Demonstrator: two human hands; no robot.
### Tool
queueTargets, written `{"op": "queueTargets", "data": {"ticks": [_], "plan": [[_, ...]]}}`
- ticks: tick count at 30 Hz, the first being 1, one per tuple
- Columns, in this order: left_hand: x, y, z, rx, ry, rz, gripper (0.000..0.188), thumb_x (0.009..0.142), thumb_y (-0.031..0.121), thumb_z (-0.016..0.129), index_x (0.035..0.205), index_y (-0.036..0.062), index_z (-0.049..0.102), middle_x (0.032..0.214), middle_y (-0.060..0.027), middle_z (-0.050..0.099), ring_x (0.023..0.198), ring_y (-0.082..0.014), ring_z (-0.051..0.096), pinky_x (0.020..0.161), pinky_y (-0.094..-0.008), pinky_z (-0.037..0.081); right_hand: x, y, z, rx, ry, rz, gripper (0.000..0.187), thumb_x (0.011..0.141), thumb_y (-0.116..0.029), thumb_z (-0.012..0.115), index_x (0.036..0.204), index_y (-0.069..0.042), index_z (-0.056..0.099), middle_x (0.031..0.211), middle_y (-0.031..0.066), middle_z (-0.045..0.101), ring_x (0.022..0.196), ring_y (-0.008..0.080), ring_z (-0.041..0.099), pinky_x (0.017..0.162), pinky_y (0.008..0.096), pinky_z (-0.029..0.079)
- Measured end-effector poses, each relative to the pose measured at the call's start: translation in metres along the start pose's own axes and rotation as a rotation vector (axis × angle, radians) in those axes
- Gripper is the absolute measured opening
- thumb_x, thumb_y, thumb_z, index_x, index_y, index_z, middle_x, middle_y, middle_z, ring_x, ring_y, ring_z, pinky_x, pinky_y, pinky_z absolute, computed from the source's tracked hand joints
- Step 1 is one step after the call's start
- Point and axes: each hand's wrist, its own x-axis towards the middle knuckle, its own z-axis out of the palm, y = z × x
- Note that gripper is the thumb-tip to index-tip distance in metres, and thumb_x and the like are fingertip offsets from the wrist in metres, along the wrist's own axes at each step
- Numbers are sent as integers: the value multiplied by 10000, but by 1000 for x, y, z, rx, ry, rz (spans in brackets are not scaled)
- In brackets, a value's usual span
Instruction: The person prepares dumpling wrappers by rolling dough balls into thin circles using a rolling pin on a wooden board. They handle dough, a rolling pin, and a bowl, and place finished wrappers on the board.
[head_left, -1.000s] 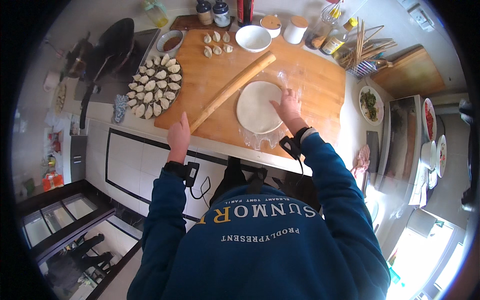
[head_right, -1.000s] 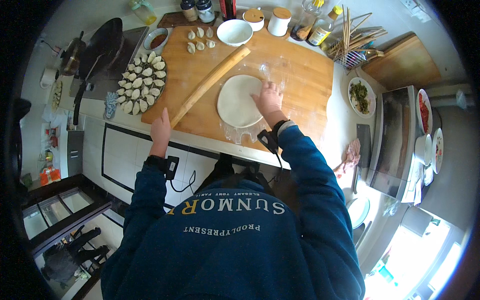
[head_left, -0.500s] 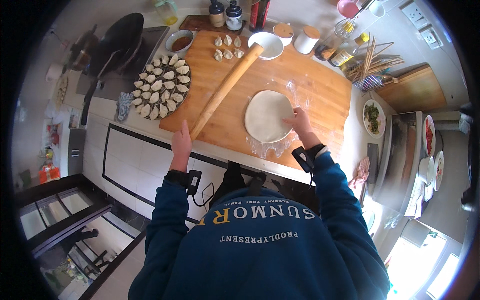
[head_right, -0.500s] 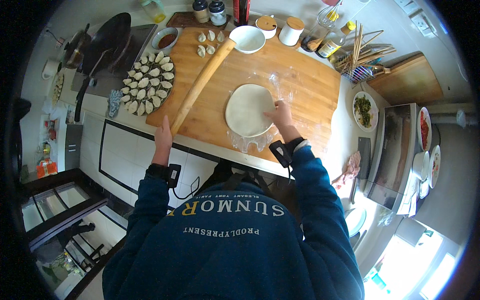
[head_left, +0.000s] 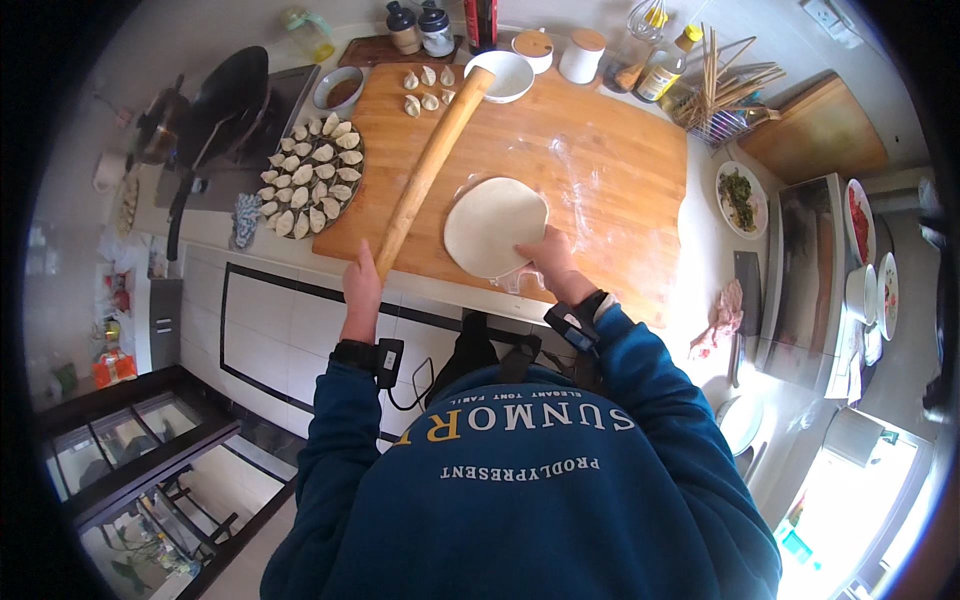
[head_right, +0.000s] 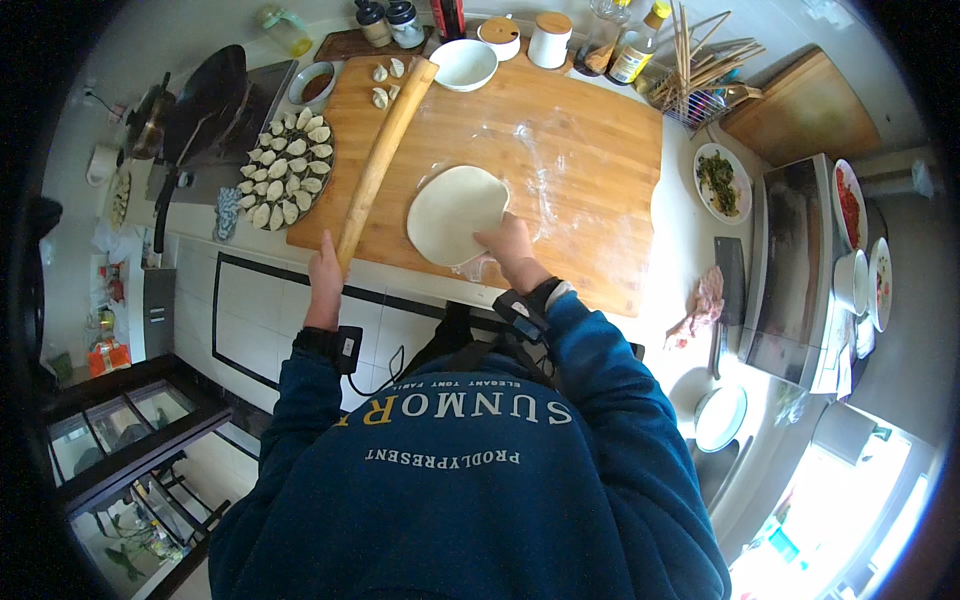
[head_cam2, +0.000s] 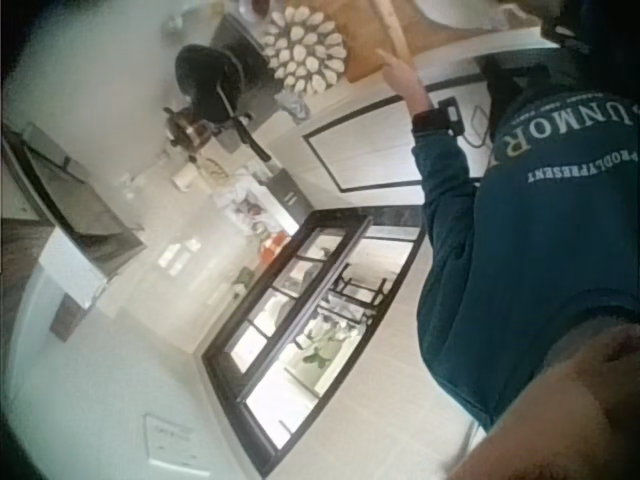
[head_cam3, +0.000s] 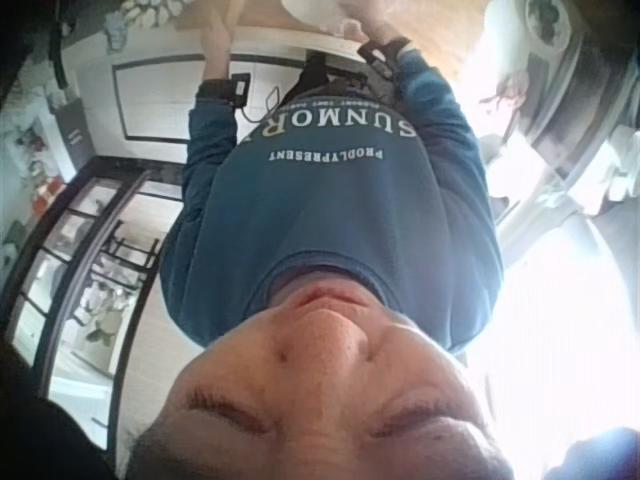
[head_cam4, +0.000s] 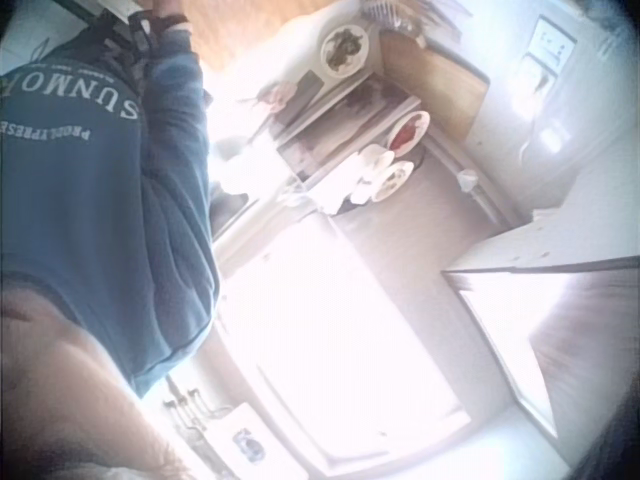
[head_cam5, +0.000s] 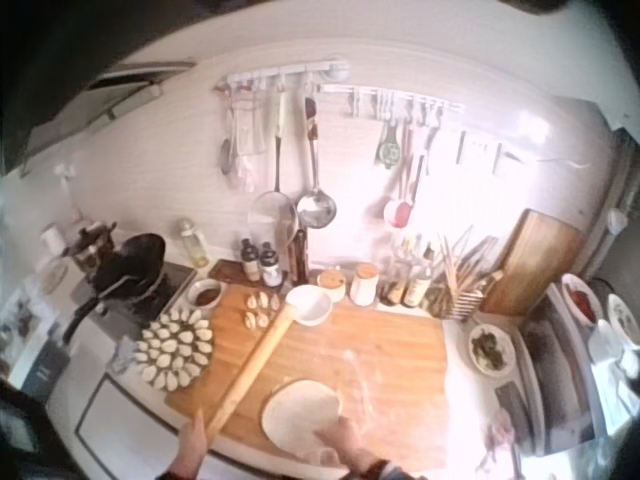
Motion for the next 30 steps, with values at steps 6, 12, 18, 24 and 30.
{"op": "queueTargets", "data": {"ticks": [6, 12, 18, 24, 30], "plan": [[-14, 4, 10, 47, -36, 41, 775, 951, 584, 301, 739, -81, 637, 724, -308, 601, 765, -473, 592, 671, -547, 422, 33, 8, -70, -409, -14, -99, 272, 731, -25, 676, 981, 64, 617, 809, 132, 659, 704, 244, 682, 535, 351, 585], [-32, 28, 15, 288, -128, 253, 518, 978, 432, 335, 917, -13, 595, 739, -265, 624, 737, -450, 613, 619, -538, 468, 28, -11, -134, -441, 23, -118, 153, 792, -143, 645, 808, 9, 652, 601, -8, 532, 523, 86, 477, 469, 255, 391], [-45, 49, 25, 319, -120, 285, 644, 969, 509, 263, 802, 18, 645, 757, -229, 640, 705, -434, 609, 654, -555, 453, -7, 24, -97, 208, 100, -11, 172, 860, -28, 568, 1009, 58, 575, 845, 124, 642, 632, 196, 633, 529, 290, 565], [-50, 88, 29, 383, -188, 291, 670, 965, 501, 275, 722, 21, 674, 705, -203, 646, 689, -405, 632, 621, -504, 492, -11, 37, -62, 245, -201, 92, 253, 868, -34, 563, 1075, 109, 544, 901, 169, 652, 665, 268, 675, 545, 327, 586], [-45, 115, 27, 401, -275, 386, 647, 971, 468, 288, 677, 16, 645, 693, -209, 632, 659, -419, 604, 631, -513, 466, -23, -6, -99, -270, 167, -290, 134, 895, -86, 569, 969, 25, 568, 759, 124, 635, 536, 185, 627, 432, 286, 518]]}}
